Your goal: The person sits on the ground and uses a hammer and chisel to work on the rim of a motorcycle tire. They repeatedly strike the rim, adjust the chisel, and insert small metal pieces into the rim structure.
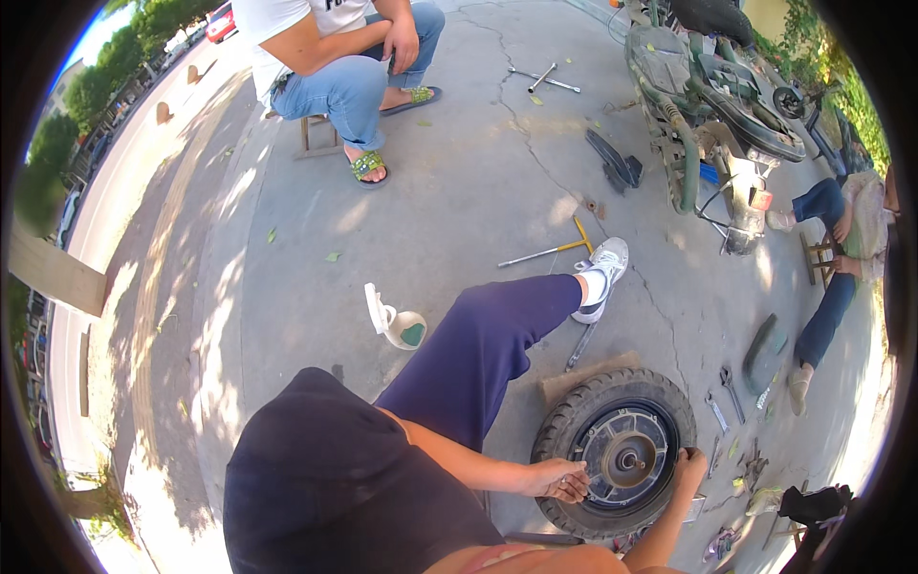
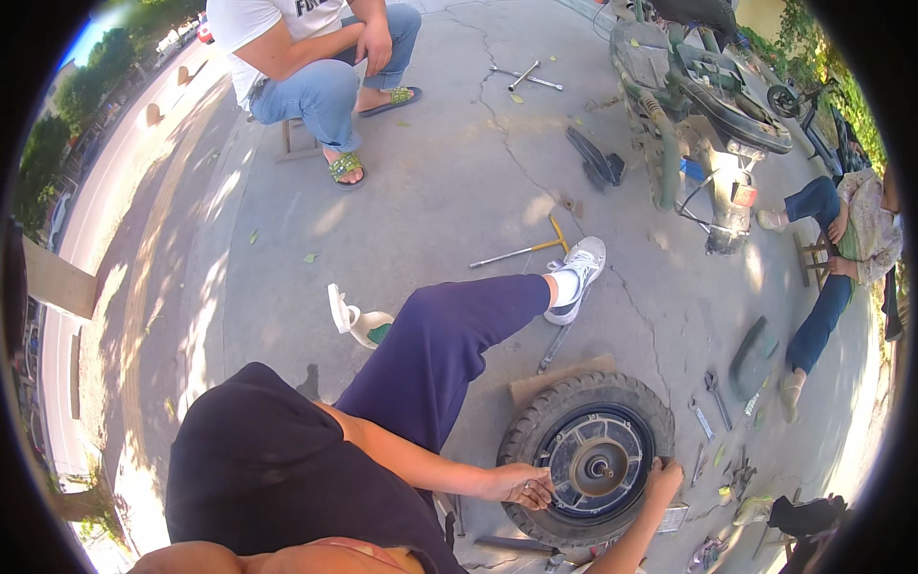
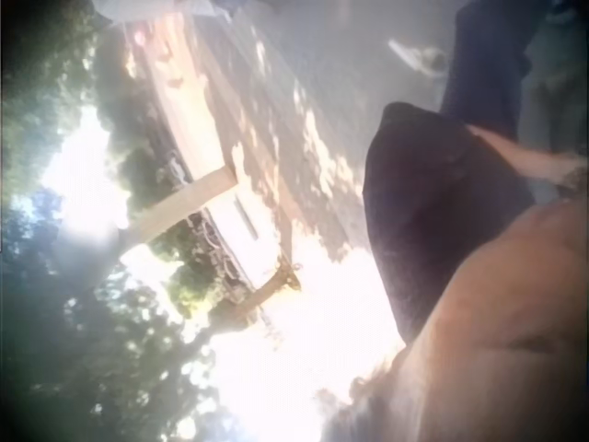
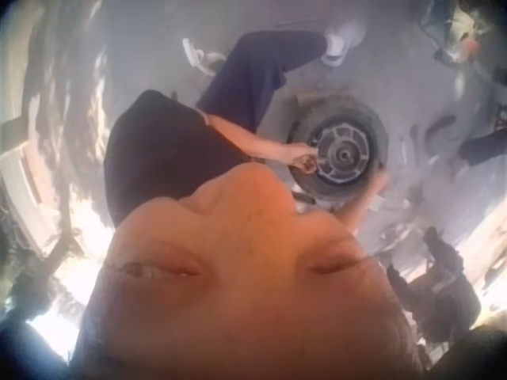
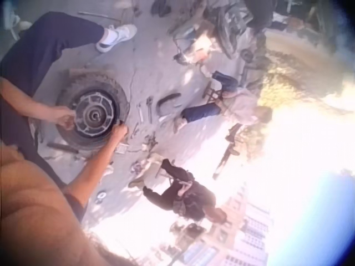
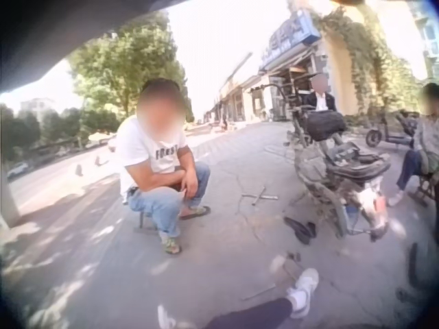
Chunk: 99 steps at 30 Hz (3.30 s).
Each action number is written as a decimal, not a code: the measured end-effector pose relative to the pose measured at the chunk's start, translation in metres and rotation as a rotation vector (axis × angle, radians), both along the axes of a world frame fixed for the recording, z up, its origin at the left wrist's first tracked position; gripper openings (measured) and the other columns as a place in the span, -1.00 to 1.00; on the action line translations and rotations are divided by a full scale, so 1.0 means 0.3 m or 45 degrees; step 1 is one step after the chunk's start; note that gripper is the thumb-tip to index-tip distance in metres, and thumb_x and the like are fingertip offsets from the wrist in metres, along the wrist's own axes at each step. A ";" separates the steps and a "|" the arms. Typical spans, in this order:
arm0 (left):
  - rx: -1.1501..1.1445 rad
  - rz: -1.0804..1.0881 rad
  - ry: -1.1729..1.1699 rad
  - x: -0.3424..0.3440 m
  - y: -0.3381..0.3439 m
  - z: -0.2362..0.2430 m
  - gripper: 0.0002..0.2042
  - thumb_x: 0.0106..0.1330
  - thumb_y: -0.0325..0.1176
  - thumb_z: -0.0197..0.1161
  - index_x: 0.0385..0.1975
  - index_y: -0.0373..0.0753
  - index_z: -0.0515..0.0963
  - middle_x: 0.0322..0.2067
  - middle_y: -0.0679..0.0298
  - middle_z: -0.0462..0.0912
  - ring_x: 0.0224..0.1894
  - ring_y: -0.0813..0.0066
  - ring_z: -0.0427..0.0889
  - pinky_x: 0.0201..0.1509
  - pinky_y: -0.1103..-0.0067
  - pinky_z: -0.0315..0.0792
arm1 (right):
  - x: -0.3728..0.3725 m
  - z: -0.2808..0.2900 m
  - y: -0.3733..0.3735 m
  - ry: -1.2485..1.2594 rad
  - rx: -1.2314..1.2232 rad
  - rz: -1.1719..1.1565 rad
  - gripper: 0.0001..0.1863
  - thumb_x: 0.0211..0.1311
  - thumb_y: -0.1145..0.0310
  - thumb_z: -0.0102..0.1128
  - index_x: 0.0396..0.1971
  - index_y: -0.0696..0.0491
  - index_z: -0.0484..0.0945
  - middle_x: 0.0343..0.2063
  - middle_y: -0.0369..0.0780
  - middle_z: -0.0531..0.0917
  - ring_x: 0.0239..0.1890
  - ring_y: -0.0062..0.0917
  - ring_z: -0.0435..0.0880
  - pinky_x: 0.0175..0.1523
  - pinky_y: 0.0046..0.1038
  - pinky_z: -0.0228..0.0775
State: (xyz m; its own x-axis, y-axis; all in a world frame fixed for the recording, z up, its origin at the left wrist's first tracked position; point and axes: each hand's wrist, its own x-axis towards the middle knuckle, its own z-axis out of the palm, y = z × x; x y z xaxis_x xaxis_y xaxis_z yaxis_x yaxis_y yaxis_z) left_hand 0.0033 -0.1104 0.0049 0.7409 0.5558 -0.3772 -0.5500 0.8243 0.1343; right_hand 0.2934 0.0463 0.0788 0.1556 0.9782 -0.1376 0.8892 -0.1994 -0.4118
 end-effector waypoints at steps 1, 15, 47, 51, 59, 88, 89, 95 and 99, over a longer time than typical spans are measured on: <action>-0.023 0.003 -0.019 0.002 0.002 0.000 -0.50 0.49 0.08 -0.01 0.00 -0.31 0.45 -0.16 0.13 0.60 -0.06 0.32 0.63 0.10 0.41 0.55 | -0.005 0.030 -0.052 -0.027 0.181 0.067 -0.80 0.23 0.44 0.20 -0.32 0.30 0.64 -0.44 0.01 0.69 -0.40 -0.21 0.69 -0.26 -0.27 0.46; -0.226 -0.037 -0.020 -0.002 -0.040 0.012 -0.36 0.41 0.27 -0.04 0.27 -0.12 0.34 0.03 0.31 0.55 0.08 0.50 0.48 0.23 0.50 0.36 | -0.573 0.067 -0.674 0.181 0.174 0.583 -0.73 0.14 0.60 0.16 -0.12 0.21 0.56 -0.16 -0.01 0.56 -0.13 -0.11 0.59 -0.08 -0.19 0.46; 0.203 -0.103 0.356 -0.030 0.026 0.053 -0.61 0.51 -0.10 -0.01 0.08 -0.31 0.42 -0.16 0.13 0.64 -0.08 0.28 0.66 0.00 0.38 0.54 | -0.065 -0.049 -0.455 0.536 0.553 -0.721 -0.80 0.22 0.56 0.17 -0.16 0.23 0.59 -0.27 -0.10 0.70 -0.25 -0.40 0.72 -0.18 -0.45 0.54; 0.205 -0.128 0.364 -0.031 0.028 0.041 -0.62 0.52 -0.11 -0.01 0.05 -0.32 0.43 -0.20 0.13 0.65 -0.11 0.26 0.67 -0.05 0.39 0.56 | -0.059 -0.075 -0.420 0.027 0.624 -0.369 -0.89 0.12 0.50 0.23 -0.34 0.13 0.64 -0.35 -0.15 0.66 -0.24 -0.21 0.61 -0.09 -0.27 0.45; 0.181 -0.125 0.398 -0.046 0.030 0.028 -0.63 0.51 -0.14 0.00 0.03 -0.36 0.43 -0.22 0.10 0.64 -0.14 0.24 0.68 -0.10 0.40 0.57 | -0.052 -0.138 -0.329 -0.361 0.654 -0.069 -0.89 0.05 0.49 0.19 -0.39 0.01 0.62 -0.43 -0.23 0.61 -0.25 -0.31 0.57 -0.14 -0.28 0.35; 0.187 -0.128 0.367 -0.042 0.021 0.035 -0.71 0.52 -0.20 0.02 -0.02 -0.31 0.46 -0.24 0.13 0.65 -0.18 0.28 0.69 -0.10 0.44 0.58 | -0.033 -0.082 -0.299 -0.481 0.397 0.183 -0.93 0.10 0.49 0.14 -0.45 0.12 0.59 -0.39 -0.13 0.56 -0.21 -0.21 0.55 -0.10 -0.22 0.44; 0.186 -0.127 0.358 -0.048 0.021 0.037 -0.71 0.52 -0.20 0.01 -0.02 -0.31 0.46 -0.24 0.13 0.65 -0.17 0.29 0.69 -0.09 0.44 0.58 | -0.042 -0.074 -0.289 -0.499 0.394 0.203 -0.93 0.10 0.49 0.14 -0.44 0.12 0.60 -0.39 -0.12 0.56 -0.21 -0.19 0.55 -0.10 -0.21 0.44; 0.189 -0.142 0.344 -0.061 0.015 0.033 -0.71 0.53 -0.20 0.00 -0.02 -0.30 0.46 -0.23 0.16 0.65 -0.16 0.29 0.69 -0.05 0.44 0.57 | -0.016 -0.089 -0.281 -0.442 0.313 0.195 -0.92 0.07 0.49 0.22 -0.41 0.14 0.61 -0.36 -0.10 0.54 -0.18 -0.15 0.52 -0.07 -0.18 0.41; 0.200 -0.157 0.344 -0.059 0.018 0.039 -0.71 0.53 -0.21 -0.01 -0.03 -0.31 0.48 -0.23 0.15 0.65 -0.16 0.29 0.69 -0.04 0.42 0.57 | -0.032 -0.078 -0.278 -0.465 0.230 0.132 -0.90 0.07 0.48 0.27 -0.40 0.15 0.61 -0.34 -0.08 0.58 -0.17 -0.13 0.54 -0.02 -0.18 0.41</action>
State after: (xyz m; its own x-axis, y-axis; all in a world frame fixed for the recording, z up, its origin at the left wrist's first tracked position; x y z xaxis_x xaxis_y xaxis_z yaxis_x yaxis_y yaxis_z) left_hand -0.0144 -0.1050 0.0166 0.6910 0.5351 -0.4860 -0.3745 0.8401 0.3924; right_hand 0.2838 -0.0371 0.0553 0.0620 0.9946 0.0836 0.9948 -0.0548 -0.0858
